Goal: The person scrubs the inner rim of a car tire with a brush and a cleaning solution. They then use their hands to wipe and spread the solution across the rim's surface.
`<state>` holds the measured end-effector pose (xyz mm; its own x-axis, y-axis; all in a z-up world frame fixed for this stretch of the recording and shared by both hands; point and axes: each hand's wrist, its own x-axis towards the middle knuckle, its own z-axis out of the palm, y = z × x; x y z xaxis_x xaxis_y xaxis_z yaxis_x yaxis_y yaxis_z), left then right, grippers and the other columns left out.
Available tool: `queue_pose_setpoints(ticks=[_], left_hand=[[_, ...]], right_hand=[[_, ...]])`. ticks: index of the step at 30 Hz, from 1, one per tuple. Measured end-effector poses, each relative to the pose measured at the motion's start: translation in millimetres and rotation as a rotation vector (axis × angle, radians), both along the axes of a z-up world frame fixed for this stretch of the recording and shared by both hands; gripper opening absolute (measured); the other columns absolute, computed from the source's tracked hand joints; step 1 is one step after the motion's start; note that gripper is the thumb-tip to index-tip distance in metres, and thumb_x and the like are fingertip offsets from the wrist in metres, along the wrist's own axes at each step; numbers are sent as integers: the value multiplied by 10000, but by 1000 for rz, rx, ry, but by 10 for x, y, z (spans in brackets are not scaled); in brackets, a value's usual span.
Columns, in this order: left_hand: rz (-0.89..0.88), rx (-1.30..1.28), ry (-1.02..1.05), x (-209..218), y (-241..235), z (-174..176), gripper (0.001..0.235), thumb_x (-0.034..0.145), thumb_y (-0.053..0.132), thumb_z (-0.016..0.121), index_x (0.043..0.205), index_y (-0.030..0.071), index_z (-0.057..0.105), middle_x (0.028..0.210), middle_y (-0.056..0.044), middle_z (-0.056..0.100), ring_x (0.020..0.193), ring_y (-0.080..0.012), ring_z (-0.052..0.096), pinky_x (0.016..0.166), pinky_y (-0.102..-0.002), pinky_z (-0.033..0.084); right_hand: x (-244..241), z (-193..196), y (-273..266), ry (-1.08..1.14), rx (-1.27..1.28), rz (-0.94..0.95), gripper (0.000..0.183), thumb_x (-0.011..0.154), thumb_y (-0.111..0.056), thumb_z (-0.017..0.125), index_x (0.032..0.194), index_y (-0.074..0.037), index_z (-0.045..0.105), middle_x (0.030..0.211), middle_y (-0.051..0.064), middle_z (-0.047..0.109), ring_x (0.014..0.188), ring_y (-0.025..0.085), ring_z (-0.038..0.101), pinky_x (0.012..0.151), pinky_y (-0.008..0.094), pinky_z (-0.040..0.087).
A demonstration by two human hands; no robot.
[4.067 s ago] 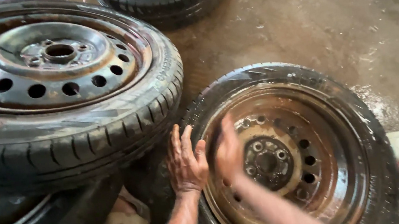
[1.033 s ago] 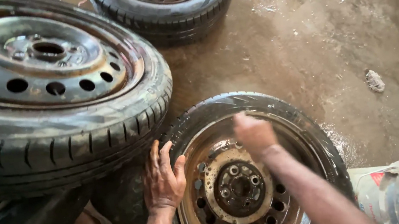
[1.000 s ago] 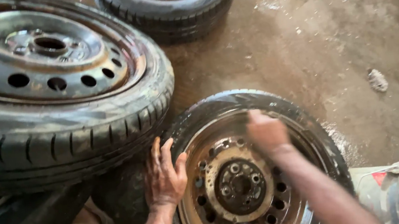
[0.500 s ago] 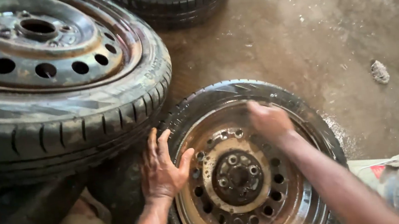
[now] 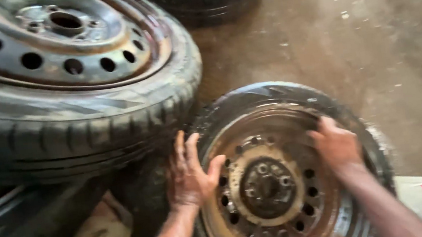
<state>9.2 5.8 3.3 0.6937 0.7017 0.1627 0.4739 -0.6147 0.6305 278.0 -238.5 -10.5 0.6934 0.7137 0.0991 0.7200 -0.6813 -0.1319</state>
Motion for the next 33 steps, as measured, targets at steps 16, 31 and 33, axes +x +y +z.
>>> queue_pose_setpoints(ticks=[16,31,33], left_hand=[[4,-14,28,-19,-14,65,818,799,583,766,1406,116,480,1517,-263,426,1320,-478,470,1040,-590,404],[-3,-24,39,-34,-26,90,779,818,568,758,1404,122,504,1524,-247,443,1299,-476,494,1029,-588,418],[-12,-57,33,29,-47,57,790,820,576,757,1413,122,500,1530,-253,439,1298,-477,493,1024,-585,419]], right_hand=[[-58,214,206,146,-183,-139,295,962,-345,706,1079,-92,607,950,150,748,861,333,738,746,469,598],[-215,149,866,37,-248,204,325,843,-103,696,1140,-52,575,980,187,701,818,373,724,641,479,587],[-187,85,1016,-7,-425,387,355,807,-14,673,1146,-57,576,1010,185,694,783,344,736,583,454,599]])
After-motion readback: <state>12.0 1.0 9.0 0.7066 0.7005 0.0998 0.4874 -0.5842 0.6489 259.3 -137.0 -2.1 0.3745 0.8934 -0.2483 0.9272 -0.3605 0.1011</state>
